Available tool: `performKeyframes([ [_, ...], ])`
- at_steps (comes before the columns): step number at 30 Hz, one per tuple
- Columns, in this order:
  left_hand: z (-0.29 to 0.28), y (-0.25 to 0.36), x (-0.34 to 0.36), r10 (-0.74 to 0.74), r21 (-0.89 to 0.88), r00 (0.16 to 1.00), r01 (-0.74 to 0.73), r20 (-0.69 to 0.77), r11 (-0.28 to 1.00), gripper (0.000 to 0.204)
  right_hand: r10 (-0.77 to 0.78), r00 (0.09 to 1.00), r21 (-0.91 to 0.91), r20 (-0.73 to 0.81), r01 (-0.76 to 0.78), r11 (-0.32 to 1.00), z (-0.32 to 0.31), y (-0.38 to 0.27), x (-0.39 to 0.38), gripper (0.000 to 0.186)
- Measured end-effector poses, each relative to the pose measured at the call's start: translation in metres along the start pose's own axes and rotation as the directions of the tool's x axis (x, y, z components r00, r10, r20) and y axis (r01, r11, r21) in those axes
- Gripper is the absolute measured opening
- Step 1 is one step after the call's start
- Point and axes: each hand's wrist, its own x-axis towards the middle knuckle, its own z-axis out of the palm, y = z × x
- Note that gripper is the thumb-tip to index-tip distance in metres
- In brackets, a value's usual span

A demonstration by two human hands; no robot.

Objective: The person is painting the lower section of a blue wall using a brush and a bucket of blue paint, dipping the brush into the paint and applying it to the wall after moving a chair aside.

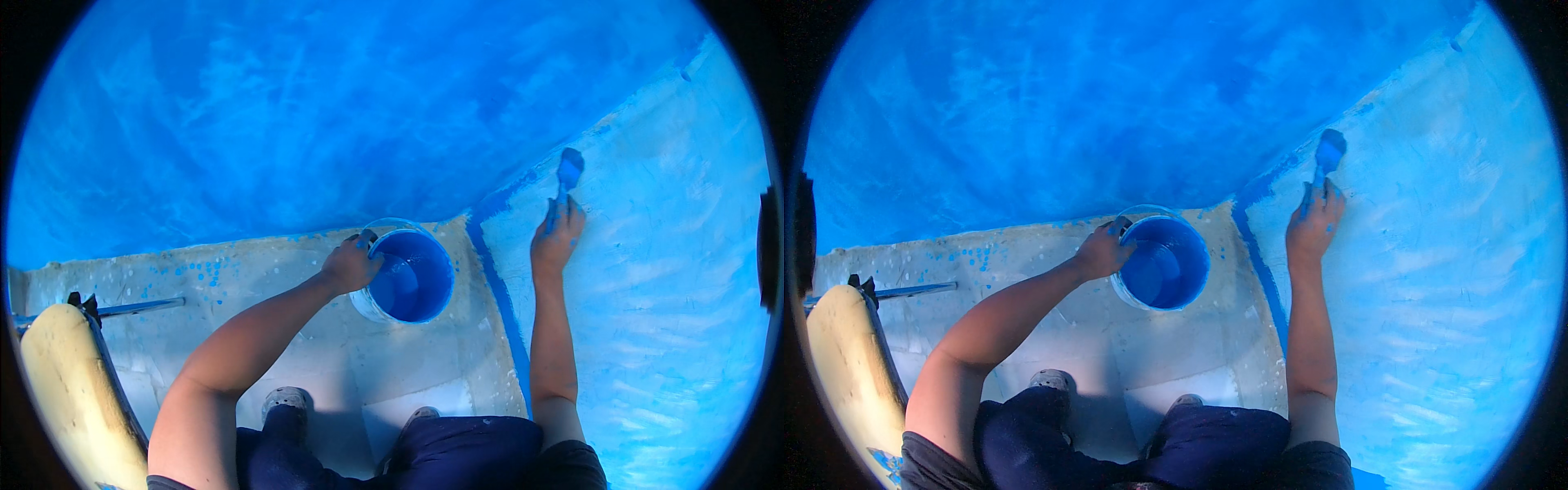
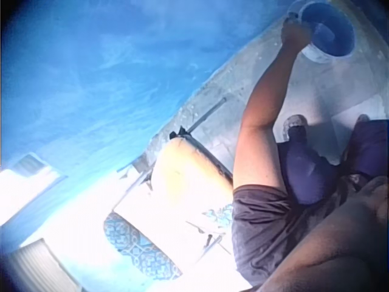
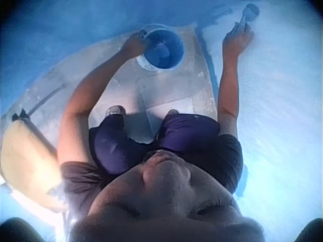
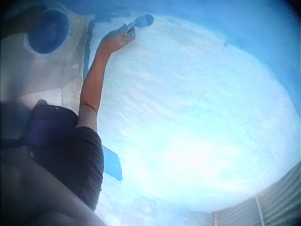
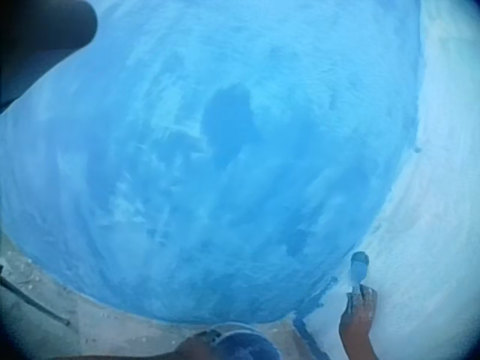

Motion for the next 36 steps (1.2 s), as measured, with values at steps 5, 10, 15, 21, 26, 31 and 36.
performKeyframes([
  [5, 0.005, 0.002, 0.004, 0.030, 0.000, 1.000, -0.030, 0.006, 1.000, 0.053, -0.161, 0.862, -0.112, 0.482, 0.242, 0.964, 0.069, 0.003, -0.087, 0.037],
  [10, 0.006, -0.010, 0.008, 0.014, -0.039, 1.000, -0.014, -0.010, 0.999, 0.052, -0.152, 0.792, -0.003, 0.592, 0.191, 0.982, 0.064, -0.013, -0.064, 0.033],
  [15, 0.007, -0.006, 0.007, 0.047, -0.099, 0.999, -0.046, -0.001, 0.994, 0.050, 0.016, 0.976, 0.054, 0.217, -0.028, 0.998, -0.020, -0.007, 0.021, 0.022],
  [21, 0.006, -0.008, 0.007, 0.003, -0.095, 1.000, -0.004, -0.003, 0.995, 0.050, -0.025, 0.998, -0.002, -0.063, 0.025, 1.000, -0.034, -0.013, 0.039, 0.027],
  [26, 0.005, 0.002, 0.008, -0.023, -0.083, 1.000, 0.024, 0.013, 0.996, 0.050, -0.027, 0.989, 0.084, 0.146, 0.015, 0.996, 0.056, -0.002, -0.036, 0.033],
  [31, 0.006, -0.009, 0.008, 0.033, -0.075, 0.998, -0.037, -0.051, 0.997, 0.047, 0.038, 0.784, 0.110, 0.620, -0.135, 0.985, 0.083, -0.030, -0.066, 0.029],
  [36, 0.006, -0.001, 0.006, 0.026, -0.130, 0.999, -0.032, -0.047, 0.991, 0.041, 0.042, 0.835, 0.139, 0.548, -0.140, 0.980, 0.063, -0.006, -0.031, 0.028],
])
